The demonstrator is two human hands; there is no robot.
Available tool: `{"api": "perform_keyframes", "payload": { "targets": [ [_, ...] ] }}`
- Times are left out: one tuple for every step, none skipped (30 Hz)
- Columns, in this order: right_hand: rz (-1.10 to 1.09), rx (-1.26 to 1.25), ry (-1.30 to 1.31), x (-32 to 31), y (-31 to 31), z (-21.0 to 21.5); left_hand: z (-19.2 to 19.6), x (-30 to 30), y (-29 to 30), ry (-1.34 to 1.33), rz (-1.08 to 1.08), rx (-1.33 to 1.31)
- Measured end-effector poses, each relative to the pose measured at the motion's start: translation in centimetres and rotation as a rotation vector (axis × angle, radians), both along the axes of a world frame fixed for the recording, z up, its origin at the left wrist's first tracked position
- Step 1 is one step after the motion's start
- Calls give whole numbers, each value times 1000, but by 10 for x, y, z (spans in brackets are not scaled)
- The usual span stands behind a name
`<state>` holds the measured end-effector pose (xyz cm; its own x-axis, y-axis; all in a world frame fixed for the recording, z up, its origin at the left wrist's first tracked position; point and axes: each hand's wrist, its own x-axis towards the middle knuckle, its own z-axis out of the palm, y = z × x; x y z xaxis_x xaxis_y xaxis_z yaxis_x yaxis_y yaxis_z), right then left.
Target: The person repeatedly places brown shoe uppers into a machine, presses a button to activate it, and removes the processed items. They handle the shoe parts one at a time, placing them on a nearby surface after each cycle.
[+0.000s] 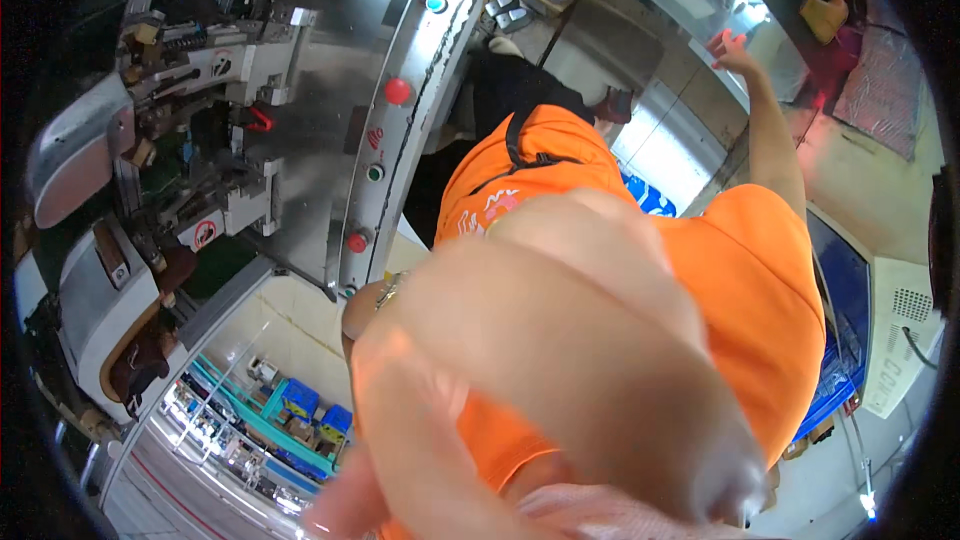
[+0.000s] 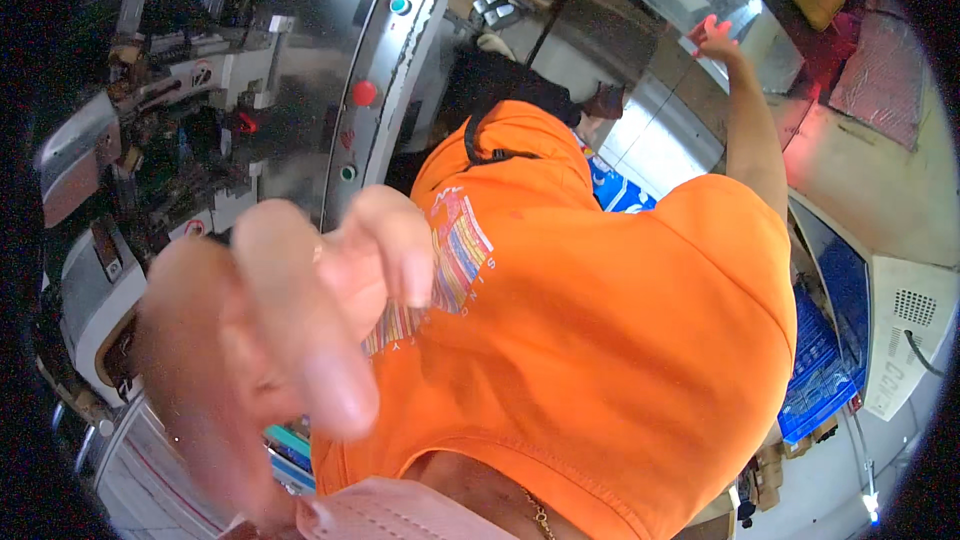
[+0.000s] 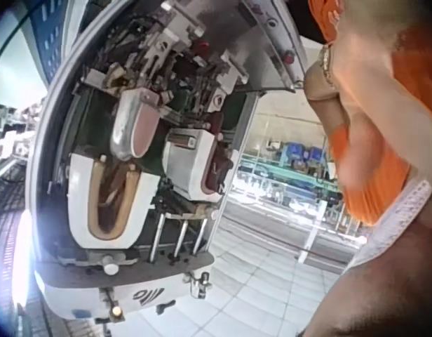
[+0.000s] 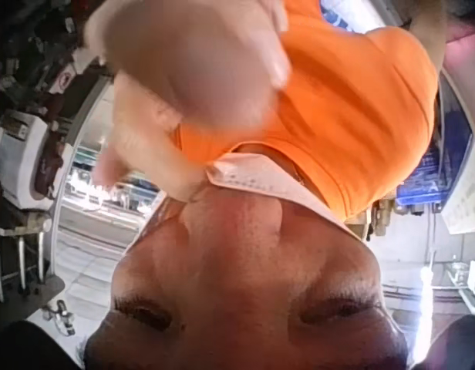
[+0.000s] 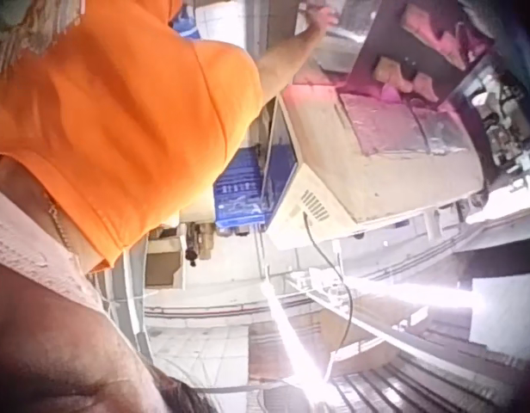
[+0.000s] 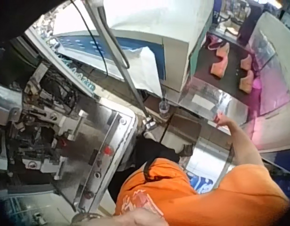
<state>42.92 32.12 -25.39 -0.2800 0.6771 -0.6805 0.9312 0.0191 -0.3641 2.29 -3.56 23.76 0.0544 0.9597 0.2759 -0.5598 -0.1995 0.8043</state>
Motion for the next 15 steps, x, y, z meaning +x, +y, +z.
{"api": "perform_keyframes", "payload": {
  "targets": [
    [47, 60, -58, -7, 4, -4, 7, 3, 0, 4, 27, 11],
    [124, 276, -195, -10, -14, 2, -2, -1, -2, -14, 35, 38],
    [81, 229, -175, -16, -17, 13, -9, -6, 0, -27, 38, 74],
    [58, 193, -140, -5, -16, 12, -10, -1, 2, -32, 45, 101],
    [53, 154, -107, -2, -11, 5, -13, -2, 0, -38, 37, 95],
    [58, 109, -77, -3, -8, -1, -11, -5, -3, -45, 51, 91],
    [81, 119, -99, -1, -2, -4, -10, -8, -4, -54, 51, 87],
    [54, 86, -81, -2, -5, -4, -11, -11, -3, -59, 42, 74],
    [25, 59, -63, -4, -6, 3, -14, -15, -2, -56, 41, 67],
    [-4, 32, -46, -6, -10, 7, -16, -19, -1, -58, 45, 59],
    [1, 36, -46, -6, -10, 8, -16, -22, 1, -53, 45, 59],
    [6, 40, -47, -5, -10, 9, -16, -24, 1, -52, 44, 57],
    [12, 43, -46, -6, -10, 9, -17, -25, 2, -51, 48, 57],
    [26, 85, -88, -4, -10, 9, -18, -27, 3, -46, 37, 58],
    [40, 127, -129, -3, -12, 7, -20, -28, 5, -40, 36, 61]
  ]
}}
